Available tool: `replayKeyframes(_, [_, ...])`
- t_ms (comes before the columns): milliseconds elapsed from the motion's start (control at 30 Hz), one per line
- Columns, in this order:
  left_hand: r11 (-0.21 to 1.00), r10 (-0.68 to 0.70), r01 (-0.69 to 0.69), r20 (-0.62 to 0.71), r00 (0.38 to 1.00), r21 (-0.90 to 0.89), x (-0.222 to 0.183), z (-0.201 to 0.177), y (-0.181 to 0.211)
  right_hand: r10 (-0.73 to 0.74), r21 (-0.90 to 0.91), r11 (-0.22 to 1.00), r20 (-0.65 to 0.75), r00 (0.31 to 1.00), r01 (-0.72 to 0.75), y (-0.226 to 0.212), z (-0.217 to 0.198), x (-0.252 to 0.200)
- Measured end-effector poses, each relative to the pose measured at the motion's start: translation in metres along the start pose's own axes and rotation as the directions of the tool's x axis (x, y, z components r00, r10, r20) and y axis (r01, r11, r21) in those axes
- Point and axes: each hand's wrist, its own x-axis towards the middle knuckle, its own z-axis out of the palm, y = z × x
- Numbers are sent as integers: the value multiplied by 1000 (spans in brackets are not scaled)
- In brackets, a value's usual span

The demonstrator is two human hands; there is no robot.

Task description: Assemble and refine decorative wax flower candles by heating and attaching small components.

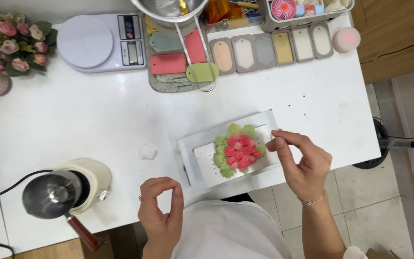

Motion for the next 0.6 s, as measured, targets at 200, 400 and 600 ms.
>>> replayKeyframes(200, [936,0,-55,154,988,349,13,53,15,148,-66,986,-45,988,-151,58,-38,30])
replayKeyframes(400, [907,-56,-3,128,990,421,22,75,18,347,-266,918,181,920,-294,94,-48,52])
replayKeyframes(600, [889,-52,-13,130,990,458,25,82,16,336,-286,924,297,894,-252,131,-31,70])
